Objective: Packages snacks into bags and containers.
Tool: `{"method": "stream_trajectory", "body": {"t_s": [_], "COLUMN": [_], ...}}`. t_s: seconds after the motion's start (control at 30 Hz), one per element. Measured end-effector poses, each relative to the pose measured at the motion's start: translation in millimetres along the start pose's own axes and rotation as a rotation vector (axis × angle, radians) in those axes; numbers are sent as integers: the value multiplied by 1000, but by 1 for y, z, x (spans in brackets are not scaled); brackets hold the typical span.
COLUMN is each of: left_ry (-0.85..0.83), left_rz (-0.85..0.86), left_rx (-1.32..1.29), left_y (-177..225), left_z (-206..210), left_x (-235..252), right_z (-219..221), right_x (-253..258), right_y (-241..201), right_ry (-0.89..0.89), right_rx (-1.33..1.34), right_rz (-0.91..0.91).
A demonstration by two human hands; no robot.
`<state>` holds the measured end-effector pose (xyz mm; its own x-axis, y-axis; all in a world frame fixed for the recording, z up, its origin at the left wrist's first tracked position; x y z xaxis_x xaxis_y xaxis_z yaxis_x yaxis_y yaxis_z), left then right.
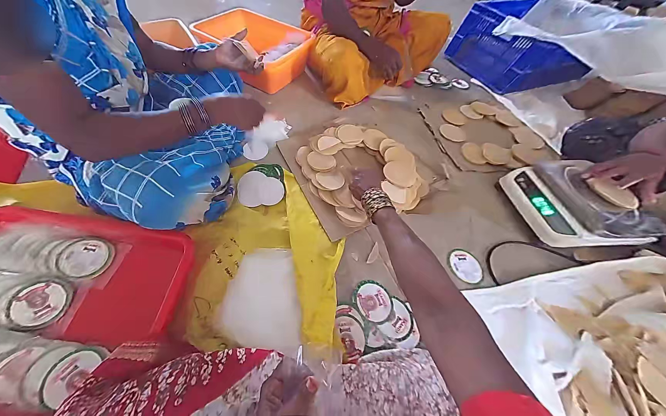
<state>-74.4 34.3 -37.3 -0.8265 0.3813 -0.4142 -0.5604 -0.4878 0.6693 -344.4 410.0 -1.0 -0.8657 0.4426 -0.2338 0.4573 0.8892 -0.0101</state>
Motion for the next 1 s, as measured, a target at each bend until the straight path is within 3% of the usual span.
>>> {"method": "stream_trajectory", "body": {"t_s": [0.1, 0.2, 0.27, 0.37, 0.43, 0.5, 0.57, 0.67, 0.73, 0.8, 0.83, 0.93, 1.0], "left_ry": [31, 65, 41, -39, -60, -43, -66, -211, -207, -253, -301, -701, -911], "left_rz": [-13, 1, 6, 11, 3, 15, 38, 26, -4, -16, 4, 74, 195], "left_rx": [27, -15, -54, -96, -99, -81, -80, -215, -303, -308, -265, -223, -131], "left_y": [5, 8, 8, 5, 3, 1, 0, 1, -3, -7, -8, -2, 5], "left_z": [0, 1, 2, 7, 11, 11, 9, 18, 25, 40, 51, 105, 128], "left_x": [-2, -3, -4, -7, -9, -8, -7, -9, -20, -42, -54, -96, -119], "right_z": [-36, -55, -31, 37, 61, 56, 49, 31, 22, 14, 8, -21, -31], "right_x": [-28, -98, -144, -196, -224, -250, -280, -333, -369, -403, -420, -490, -534], "right_y": [13, 23, 31, 39, 44, 42, 32, 7, 2, 4, 6, 12, 11], "right_ry": [189, 304, 248, -70, -159, -63, 50, -27, -81, -35, 71, 647, 897], "right_rx": [196, 386, 402, 278, 269, 476, 869, 1422, 1560, 1524, 1432, 859, 501], "right_rz": [67, 77, 103, 158, 190, 162, 79, 14, 8, -95, -191, -507, -564]}}
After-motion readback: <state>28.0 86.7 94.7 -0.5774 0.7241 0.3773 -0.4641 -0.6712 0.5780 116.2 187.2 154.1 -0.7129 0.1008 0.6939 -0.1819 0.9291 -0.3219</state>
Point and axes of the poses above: each hand's wrist, its own x-axis towards the middle knuckle, its own z-axis out of the palm, y = z × x, the point moved 9 cm from there along x, towards the middle knuckle, and after that the axes turned 14 degrees about -x, right-handed, at the moved point
